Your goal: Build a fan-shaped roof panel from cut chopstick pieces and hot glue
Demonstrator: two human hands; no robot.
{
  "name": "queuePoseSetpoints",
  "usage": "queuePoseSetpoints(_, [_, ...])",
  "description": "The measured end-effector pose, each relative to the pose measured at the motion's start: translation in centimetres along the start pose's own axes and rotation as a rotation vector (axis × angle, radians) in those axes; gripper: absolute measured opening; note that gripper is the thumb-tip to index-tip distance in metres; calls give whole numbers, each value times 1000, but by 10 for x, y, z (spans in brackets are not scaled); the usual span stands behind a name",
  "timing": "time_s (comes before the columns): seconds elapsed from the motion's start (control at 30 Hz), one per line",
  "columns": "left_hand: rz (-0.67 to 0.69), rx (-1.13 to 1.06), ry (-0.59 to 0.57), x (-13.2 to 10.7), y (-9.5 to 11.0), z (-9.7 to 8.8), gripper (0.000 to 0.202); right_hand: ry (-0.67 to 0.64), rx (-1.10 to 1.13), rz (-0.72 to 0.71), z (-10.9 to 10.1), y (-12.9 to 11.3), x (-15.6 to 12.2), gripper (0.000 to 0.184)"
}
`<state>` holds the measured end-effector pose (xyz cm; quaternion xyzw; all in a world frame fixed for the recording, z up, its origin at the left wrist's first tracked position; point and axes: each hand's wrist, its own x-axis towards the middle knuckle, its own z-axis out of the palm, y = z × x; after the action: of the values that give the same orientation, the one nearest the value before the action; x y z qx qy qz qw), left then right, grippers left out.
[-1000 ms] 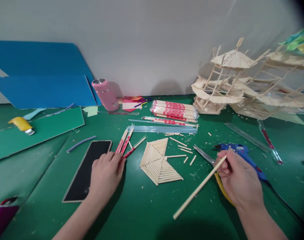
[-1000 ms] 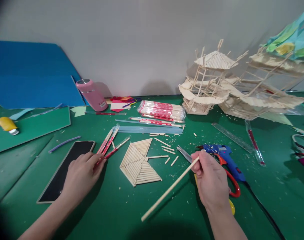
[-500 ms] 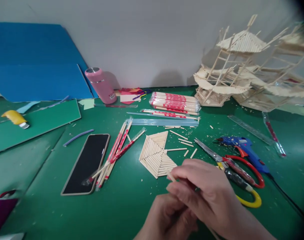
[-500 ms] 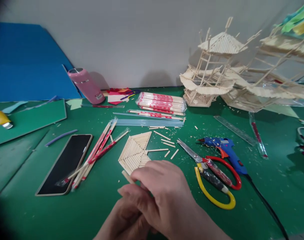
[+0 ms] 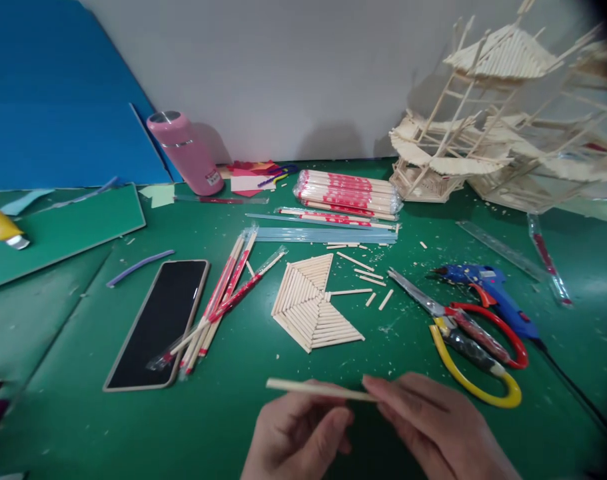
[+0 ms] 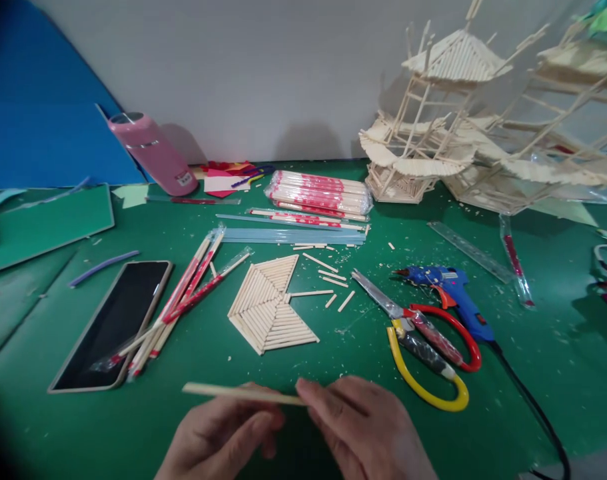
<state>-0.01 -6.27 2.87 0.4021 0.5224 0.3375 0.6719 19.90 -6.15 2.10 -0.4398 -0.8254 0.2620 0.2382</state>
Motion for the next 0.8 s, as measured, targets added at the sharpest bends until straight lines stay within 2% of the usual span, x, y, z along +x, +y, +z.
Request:
queuePoseSetpoints(0.1, [34, 91, 195, 1, 3, -19, 26, 33, -150, 40, -17, 19, -7, 36])
queuePoseSetpoints(0.17, [141, 182, 307, 3, 8, -31, 21, 59, -273, 37, -25, 31, -9, 29])
queuePoseSetpoints(0.27, [396, 399, 362, 13, 19, -43, 13, 45, -379, 12, -28, 42, -7, 25])
queuePoseSetpoints(0.43, [679, 785, 262, 39, 31, -49, 13, -21, -353, -37, -18, 50, 1, 25])
queuePoseSetpoints(0.57, [811, 896, 180, 55, 25, -54, 16, 5, -320, -57, -18, 54, 3, 20])
queuePoseSetpoints(0.67, [868, 933, 129, 60, 17, -57, 18, 3, -316, -55, -19, 56, 3, 20])
queuePoseSetpoints(0.8, [848, 999, 47, 63, 8, -60, 21, 0, -320, -49, -17, 57, 3, 20])
